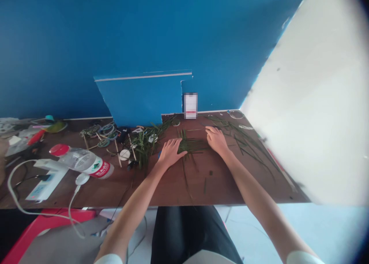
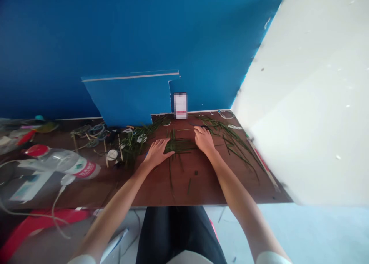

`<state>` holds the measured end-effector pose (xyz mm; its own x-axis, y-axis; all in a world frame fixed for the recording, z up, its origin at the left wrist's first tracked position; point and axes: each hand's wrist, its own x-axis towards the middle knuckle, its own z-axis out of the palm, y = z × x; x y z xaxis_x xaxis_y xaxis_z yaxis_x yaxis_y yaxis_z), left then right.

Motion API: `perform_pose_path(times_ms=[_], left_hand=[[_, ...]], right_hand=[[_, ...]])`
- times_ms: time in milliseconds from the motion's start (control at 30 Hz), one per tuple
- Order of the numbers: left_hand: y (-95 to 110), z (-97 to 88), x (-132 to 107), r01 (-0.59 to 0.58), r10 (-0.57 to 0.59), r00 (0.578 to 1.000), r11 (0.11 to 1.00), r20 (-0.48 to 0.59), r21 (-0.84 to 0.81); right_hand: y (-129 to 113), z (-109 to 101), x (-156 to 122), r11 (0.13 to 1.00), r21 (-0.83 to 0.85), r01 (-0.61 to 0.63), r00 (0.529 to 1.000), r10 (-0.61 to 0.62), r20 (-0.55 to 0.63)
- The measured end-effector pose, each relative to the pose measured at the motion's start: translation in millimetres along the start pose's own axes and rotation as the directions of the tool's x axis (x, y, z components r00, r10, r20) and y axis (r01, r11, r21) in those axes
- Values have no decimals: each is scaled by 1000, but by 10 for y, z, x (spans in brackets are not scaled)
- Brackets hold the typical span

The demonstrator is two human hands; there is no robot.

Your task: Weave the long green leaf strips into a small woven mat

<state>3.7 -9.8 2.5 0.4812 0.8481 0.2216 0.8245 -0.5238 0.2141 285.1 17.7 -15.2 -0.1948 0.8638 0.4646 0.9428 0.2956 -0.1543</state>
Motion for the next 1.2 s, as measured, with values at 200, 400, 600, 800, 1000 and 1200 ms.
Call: perform_pose_path(times_ms=[200,400,600,800,1000,1200], left_hand=[[-16,19,10,7,-7,1000,1000,-2,-14],[-49,63,18,4,-4,1000,1000,-23,-19],[-43,50,14,-7,7,1000,1000,-25,-15],[-45,44,19,-37,37,999,999,-27,-12],[-30,28,26,-29,28,999,999,-33,-18],[-95,7,42,132,-129,978,991,-164,10]], right_hand=[[-188,-91,-11,999,-41,10,1000,-10,-16],[-393,-74,-41,972,-3,236,961,-233,150],[-367,-36,-47,968,66,242,954,-250,168],[-346,-62,-19,973,73,220,963,-229,140],[-220,-59,-1,999,-5,47,998,-47,32],[-128,-30,-15,997,-50,-51,999,51,-7]])
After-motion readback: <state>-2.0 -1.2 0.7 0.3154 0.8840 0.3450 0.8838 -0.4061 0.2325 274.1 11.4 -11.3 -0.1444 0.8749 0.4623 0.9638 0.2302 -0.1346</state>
